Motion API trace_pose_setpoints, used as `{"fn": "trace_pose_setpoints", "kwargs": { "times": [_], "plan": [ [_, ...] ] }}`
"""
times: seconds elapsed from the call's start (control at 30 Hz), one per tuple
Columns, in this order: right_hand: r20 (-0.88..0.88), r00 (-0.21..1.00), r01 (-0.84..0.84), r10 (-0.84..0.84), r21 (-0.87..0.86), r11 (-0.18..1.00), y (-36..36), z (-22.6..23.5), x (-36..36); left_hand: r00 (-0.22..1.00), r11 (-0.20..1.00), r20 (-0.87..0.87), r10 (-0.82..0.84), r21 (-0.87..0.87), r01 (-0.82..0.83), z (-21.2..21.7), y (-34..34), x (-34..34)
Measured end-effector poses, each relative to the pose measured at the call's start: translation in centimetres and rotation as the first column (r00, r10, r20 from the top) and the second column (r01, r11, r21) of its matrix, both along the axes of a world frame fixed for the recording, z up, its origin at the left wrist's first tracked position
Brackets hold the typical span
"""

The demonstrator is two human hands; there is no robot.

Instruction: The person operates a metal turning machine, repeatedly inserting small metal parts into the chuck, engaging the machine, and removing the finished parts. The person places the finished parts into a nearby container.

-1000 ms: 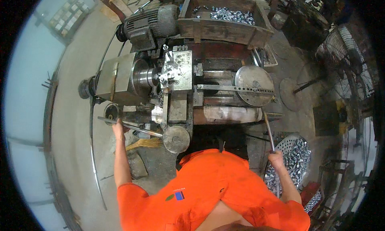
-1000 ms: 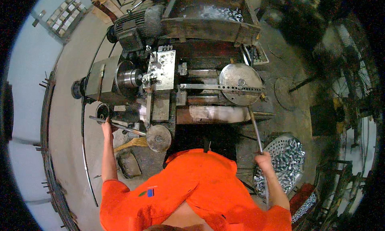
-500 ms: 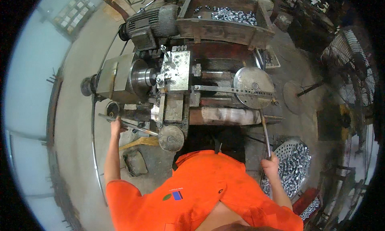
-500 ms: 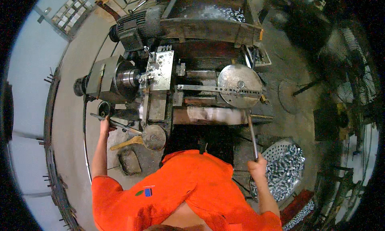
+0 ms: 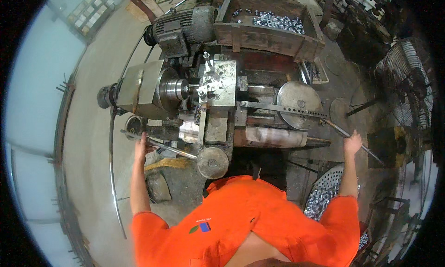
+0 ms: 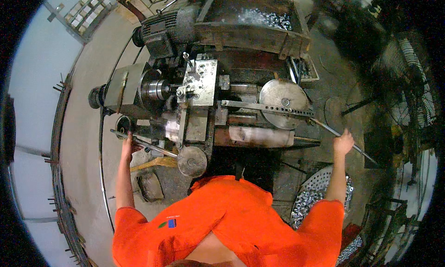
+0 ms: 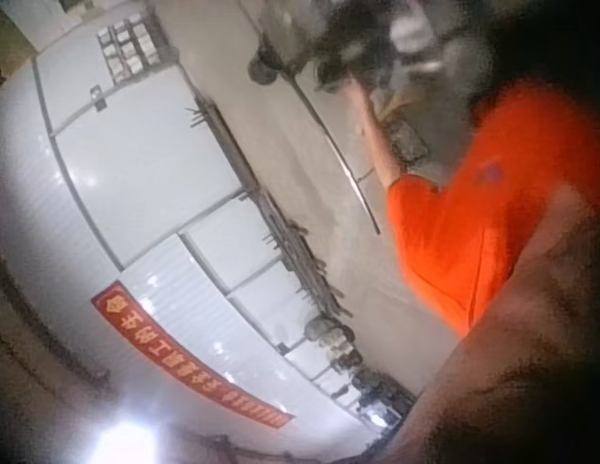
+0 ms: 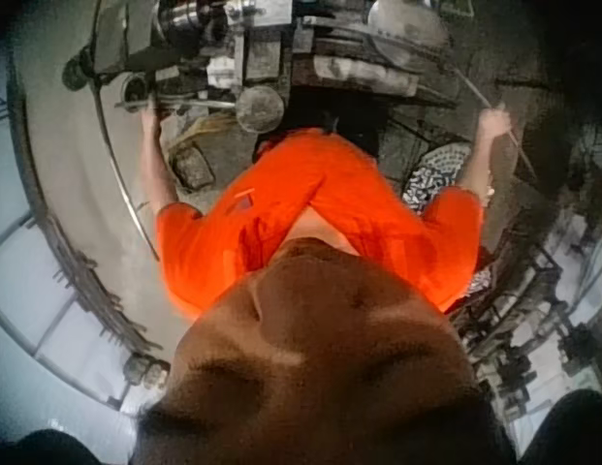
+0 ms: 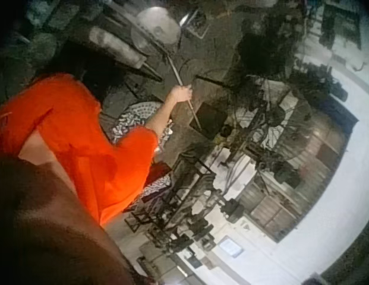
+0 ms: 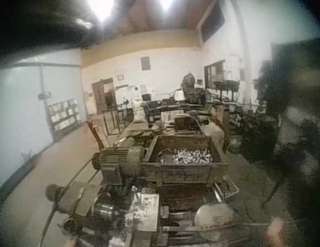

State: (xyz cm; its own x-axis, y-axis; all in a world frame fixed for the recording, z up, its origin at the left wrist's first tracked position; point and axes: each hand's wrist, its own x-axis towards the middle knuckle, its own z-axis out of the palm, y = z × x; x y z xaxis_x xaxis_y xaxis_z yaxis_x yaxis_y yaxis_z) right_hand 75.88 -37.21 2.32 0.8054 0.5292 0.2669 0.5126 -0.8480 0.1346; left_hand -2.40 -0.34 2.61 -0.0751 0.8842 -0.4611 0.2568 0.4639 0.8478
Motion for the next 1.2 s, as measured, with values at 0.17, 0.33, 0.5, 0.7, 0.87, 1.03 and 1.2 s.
{"fn": "trace_pose_setpoints", "kwargs": {
  "times": [0.17,0.33,0.5,0.7,0.87,1.03,1.2],
  "plan": [
    [0.159,0.949,-0.314,0.274,0.351,0.882,1.4,-0.8,-9.2,0.981,0.984,-0.078,0.176,0.046,-0.172,-5.7,-1.6,-4.4],
    [-0.195,0.913,-0.236,0.359,0.467,0.852,-1.7,-2.6,-16.8,0.471,0.866,-0.814,-0.339,-0.075,0.494,-10.3,-0.9,-2.0],
    [-0.328,0.809,-0.245,0.488,0.567,0.787,-2.5,-4.7,-19.4,0.185,0.846,-0.938,-0.294,-0.165,0.508,-15.5,-2.4,-2.2],
    [-0.545,0.661,-0.147,0.516,0.579,0.802,0.9,-2.3,-22.9,0.485,0.871,-0.858,0.171,0.362,0.333,-25.4,-2.7,-3.1],
    [-0.440,0.674,-0.354,0.594,0.513,0.782,4.3,2.5,-21.6,0.111,0.765,-0.886,-0.450,-0.318,0.560,-12.3,-2.3,-0.1],
    [-0.278,0.593,-0.465,0.756,0.648,0.603,11.5,8.6,-21.2,0.261,0.827,-0.887,-0.382,-0.202,0.524,-13.6,-3.3,-1.1],
    [-0.268,0.200,-0.587,0.942,0.737,0.334,22.9,16.5,-28.3,0.530,0.812,-0.740,-0.414,-0.037,0.583,-6.2,-2.4,-4.7]
  ]
}}
